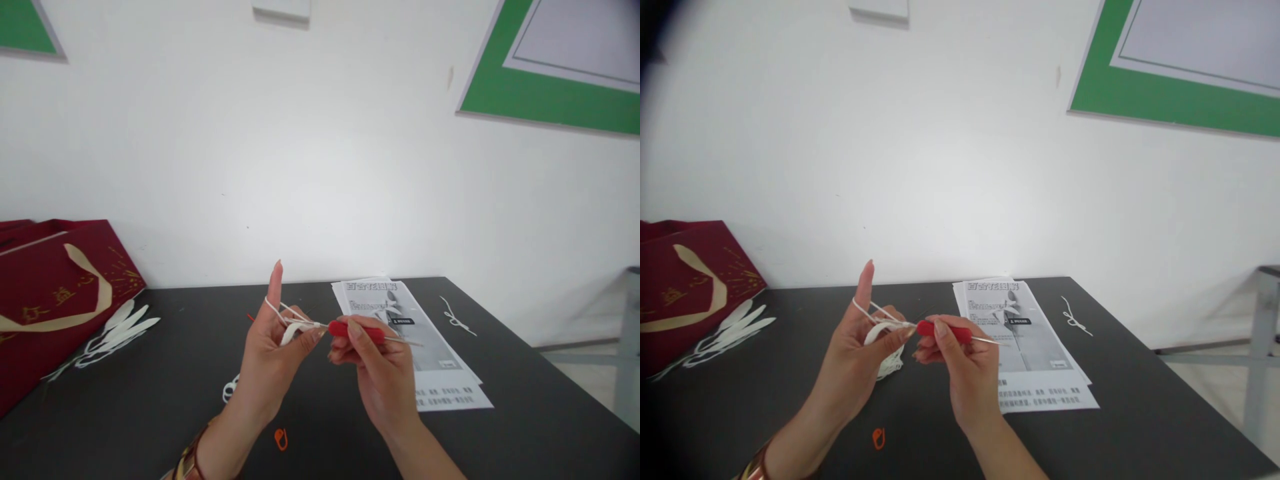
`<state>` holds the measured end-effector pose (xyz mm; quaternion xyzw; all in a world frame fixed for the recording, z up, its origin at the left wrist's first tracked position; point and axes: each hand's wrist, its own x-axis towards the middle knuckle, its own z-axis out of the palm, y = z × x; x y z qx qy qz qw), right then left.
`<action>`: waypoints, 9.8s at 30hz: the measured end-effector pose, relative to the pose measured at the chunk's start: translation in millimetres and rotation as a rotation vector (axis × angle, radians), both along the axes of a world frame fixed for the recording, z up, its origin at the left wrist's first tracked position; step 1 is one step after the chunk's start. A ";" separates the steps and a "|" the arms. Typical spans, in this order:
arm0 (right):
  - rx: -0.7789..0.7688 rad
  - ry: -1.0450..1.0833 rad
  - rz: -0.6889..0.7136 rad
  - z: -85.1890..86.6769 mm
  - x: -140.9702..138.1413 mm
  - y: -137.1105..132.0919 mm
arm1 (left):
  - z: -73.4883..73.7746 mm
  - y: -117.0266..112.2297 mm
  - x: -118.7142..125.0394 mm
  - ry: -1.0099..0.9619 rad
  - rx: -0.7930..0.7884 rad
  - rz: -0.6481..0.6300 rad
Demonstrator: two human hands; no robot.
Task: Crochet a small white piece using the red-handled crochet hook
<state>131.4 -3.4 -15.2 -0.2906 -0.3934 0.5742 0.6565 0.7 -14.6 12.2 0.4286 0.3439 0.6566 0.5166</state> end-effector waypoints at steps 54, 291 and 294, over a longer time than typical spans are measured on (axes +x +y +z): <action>0.585 -0.251 -0.046 2.3 25.4 -6.8 | 13.7 4.5 -39.9 -0.207 -0.076 -0.395; 0.304 -0.087 -0.059 -6.0 3.2 -5.3 | 8.4 -9.2 2.4 -0.047 -0.183 0.023; 0.159 0.042 0.000 -6.0 -0.3 -3.4 | 4.3 -8.7 4.8 -0.101 -0.168 0.015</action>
